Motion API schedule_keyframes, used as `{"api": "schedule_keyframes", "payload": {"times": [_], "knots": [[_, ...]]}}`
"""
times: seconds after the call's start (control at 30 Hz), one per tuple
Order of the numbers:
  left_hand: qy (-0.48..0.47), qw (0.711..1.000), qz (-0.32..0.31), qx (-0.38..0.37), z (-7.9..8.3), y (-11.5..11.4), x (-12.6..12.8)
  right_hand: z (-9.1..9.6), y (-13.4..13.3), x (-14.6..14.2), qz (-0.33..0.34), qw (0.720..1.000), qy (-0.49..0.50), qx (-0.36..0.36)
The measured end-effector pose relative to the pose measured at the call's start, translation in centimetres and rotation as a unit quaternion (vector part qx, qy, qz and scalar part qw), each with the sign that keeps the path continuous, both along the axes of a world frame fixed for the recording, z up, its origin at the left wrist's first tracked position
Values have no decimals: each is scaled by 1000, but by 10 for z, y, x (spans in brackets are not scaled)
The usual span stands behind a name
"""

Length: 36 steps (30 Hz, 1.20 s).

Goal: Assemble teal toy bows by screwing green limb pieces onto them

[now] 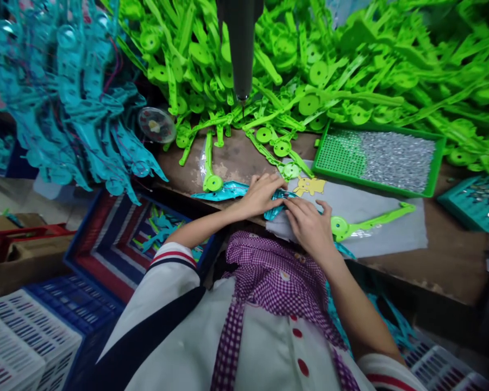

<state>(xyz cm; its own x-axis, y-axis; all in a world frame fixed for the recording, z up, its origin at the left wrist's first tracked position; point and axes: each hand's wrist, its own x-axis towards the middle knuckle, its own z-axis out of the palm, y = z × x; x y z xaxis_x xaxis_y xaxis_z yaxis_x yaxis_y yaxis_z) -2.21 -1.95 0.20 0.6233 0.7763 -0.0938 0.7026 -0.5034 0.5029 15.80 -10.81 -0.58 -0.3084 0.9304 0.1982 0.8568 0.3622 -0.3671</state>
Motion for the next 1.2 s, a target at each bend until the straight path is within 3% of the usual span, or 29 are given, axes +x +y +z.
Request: {"api": "schedule_keyframes", "payload": {"times": [0.23,0.4,0.53,0.6,0.7,0.83,0.97,1.2], "knots": [[-5,997,18,74,-3,-39,-5,1,-1,-2,-6,1000,-5,-31],[62,995,-11,74,-4,-50,-5,-7,11,9,-22,990,109,-86],[83,992,-44,85,0,-49,-6,10,8,45,16,974,187,-125],[79,992,-55,84,1,-47,-8,25,0,63,-36,974,207,-87],[68,993,-62,79,0,-43,-10,37,-12,72,-101,978,181,-26],[70,994,-54,70,-1,-42,-11,21,-12,63,-14,996,92,-17],[73,995,-38,58,0,-45,-11,0,-17,58,2,1000,27,3],[64,996,-24,52,-8,-47,-10,-5,-34,62,59,998,-17,27]]}}
